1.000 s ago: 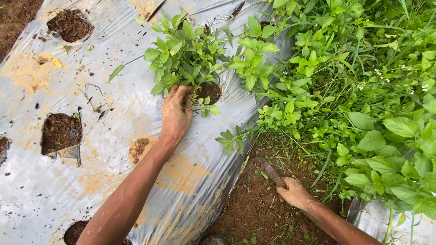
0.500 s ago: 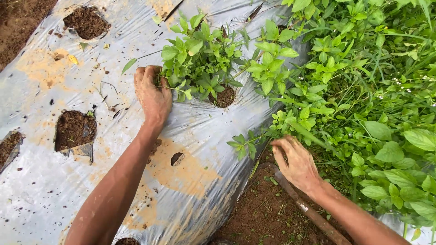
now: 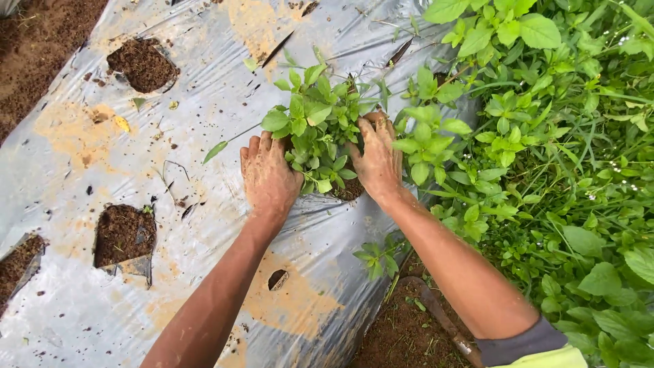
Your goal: The person uses a sickle to cut weeds growing between rows of plants covered by plastic mulch. They gather the cut weeds by hand and place them on the plastic sheet, occasionally pulling out larger weeds manually.
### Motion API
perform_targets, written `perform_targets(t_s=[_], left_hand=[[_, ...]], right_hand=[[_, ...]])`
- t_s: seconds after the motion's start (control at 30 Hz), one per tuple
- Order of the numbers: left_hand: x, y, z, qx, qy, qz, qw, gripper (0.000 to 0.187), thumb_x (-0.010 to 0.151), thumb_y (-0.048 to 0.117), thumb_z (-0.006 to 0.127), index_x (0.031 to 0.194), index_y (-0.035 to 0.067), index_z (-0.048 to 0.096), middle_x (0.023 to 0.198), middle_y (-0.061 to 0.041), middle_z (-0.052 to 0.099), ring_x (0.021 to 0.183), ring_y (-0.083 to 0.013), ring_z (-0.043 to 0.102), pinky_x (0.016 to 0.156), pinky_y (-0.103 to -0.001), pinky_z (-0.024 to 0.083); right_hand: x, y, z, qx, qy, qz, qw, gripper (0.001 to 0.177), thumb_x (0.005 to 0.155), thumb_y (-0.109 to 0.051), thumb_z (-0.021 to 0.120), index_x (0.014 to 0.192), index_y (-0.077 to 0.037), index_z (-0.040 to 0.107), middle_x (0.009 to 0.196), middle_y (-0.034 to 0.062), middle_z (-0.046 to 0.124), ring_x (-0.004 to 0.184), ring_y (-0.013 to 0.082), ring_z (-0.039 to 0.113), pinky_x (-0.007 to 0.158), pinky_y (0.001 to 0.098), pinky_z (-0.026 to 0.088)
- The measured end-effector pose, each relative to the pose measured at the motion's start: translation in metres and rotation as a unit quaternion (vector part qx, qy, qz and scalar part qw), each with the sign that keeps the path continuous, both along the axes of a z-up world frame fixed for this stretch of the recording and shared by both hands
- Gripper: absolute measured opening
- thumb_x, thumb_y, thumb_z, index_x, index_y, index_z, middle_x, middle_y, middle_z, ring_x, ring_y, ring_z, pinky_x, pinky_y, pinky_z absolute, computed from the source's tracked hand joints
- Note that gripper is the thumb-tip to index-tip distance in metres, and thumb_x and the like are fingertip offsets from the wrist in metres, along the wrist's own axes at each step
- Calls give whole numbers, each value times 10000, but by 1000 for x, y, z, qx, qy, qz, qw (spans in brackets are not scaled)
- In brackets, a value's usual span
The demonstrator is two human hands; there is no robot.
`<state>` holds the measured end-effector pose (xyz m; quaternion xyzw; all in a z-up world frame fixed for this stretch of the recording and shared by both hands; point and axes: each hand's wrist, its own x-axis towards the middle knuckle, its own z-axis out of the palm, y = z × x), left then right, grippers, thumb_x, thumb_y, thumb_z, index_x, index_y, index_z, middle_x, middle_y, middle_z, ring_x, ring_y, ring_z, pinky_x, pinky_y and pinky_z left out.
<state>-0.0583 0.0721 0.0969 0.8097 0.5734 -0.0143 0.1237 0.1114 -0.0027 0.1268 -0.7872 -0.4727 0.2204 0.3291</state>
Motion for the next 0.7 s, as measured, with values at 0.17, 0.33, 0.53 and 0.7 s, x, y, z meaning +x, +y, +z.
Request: perform_targets(t_s=[0.17, 0.33, 0.53, 0.7], left_hand=[[-4, 3, -11, 40, -17, -26, 999, 692, 756, 212, 716, 1431, 161, 573, 1429, -74, 583, 1328, -275, 531, 1120, -478, 388], [-7, 12, -37, 54, -66, 0, 996, 726, 783, 253, 679, 1483, 142, 523, 1444, -117, 592, 1349, -332, 548, 1157, -520, 368], [-10, 13, -70, 117, -89, 17, 989, 686, 862, 486, 647, 1452, 148, 556, 1418, -117, 621, 1306, -346, 595, 1151, -528, 384], [-8, 20, -86, 131, -80, 18, 988, 658, 916, 552, 575, 1441, 155, 577, 1423, -100, 626, 1294, -335, 609, 1149, -530, 391]], right_hand=[[21, 28, -83, 82, -101, 23, 991, 437, 928, -52, 736, 1333, 13, 586, 1271, 208, 648, 1229, 362, 625, 1038, 492, 524], [27, 21, -119, 152, 45, -97, 983, 348, 987, -30, 647, 1310, 48, 542, 1158, 222, 663, 1055, 341, 682, 884, 431, 591], [0, 8, -72, 133, 94, -130, 978, 253, 993, -164, 693, 1180, -62, 557, 906, 131, 678, 700, 246, 722, 562, 308, 599], [2, 31, -76, 96, -48, -56, 993, 300, 1017, -234, 678, 1243, -43, 629, 1116, 150, 627, 971, 284, 701, 749, 372, 634]])
